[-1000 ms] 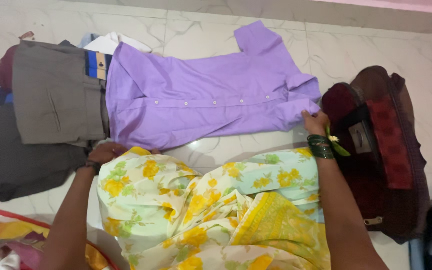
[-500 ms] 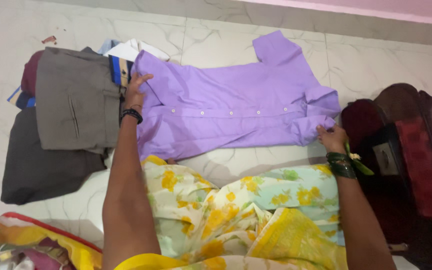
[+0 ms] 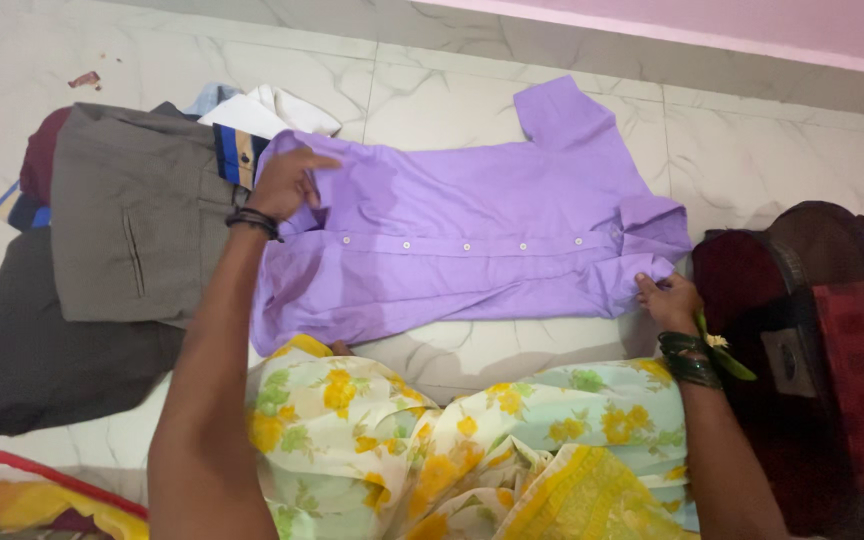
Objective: The person sits on the floor and buttons a purple short-sleeved shirt, then folds it in half. Other folded clothes and a bag are visible nearby.
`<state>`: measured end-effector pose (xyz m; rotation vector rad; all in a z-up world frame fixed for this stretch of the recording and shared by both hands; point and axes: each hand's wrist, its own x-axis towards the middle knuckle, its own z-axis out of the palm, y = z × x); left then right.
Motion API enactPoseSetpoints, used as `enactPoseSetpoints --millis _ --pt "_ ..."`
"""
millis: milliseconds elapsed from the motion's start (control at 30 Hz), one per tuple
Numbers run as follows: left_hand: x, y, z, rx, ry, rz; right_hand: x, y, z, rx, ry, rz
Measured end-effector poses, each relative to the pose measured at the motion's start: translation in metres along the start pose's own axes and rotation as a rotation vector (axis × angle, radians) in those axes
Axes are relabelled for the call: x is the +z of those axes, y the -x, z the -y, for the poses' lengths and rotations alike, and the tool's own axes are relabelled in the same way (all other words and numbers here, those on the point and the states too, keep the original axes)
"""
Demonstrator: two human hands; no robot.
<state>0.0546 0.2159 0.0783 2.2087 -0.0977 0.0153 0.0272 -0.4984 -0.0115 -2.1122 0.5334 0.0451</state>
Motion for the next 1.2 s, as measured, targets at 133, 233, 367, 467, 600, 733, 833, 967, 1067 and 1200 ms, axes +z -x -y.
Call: enactPoseSetpoints --millis 133,233,367,467,600,733,833,967,1067,1200 --pt "-0.045 0.027 -0.006 0.075 -0.228 -0.138 -0.002 0.0 -0.003 -0.027 0.071 0.023" --pt "-0.064 0.047 -0.016 0.016 -0.432 -0.174 -0.001 0.001 -0.002 -0.007 0.06 0.016" --pt "-0.06 0.077 -0.026 0.192 -0.511 -0.254 0.0 0.003 0.001 -0.051 -0.083 -0.037" --pt "-0.041 0.099 -0.025 0.277 -0.505 -0.13 -0.004 0.003 0.004 -0.146 -0.242 -0.097" --pt "-0.016 0.13 -0.017 0.177 -0.596 0.021 -0.015 0.006 0.006 -0.179 -0.309 -0.201" --pt "0.005 0.136 -0.014 -0.059 -0.651 0.161 -0.022 0.011 0.012 -0.249 -0.304 -0.211" --pt "0.011 0.132 -0.01 -0.149 -0.634 0.171 -0.021 0.019 0.016 -0.11 -0.093 -0.236" --pt "0.017 0.126 0.003 -0.203 -0.56 0.204 -0.019 0.02 0.015 -0.068 -0.1 -0.178" --pt "0.015 0.128 0.017 0.044 -0.51 0.018 -0.018 0.014 0.009 -0.09 -0.131 -0.12" --pt "0.012 0.127 0.024 -0.059 -0.102 -0.23 -0.013 0.004 0.003 -0.112 -0.2 -0.084"
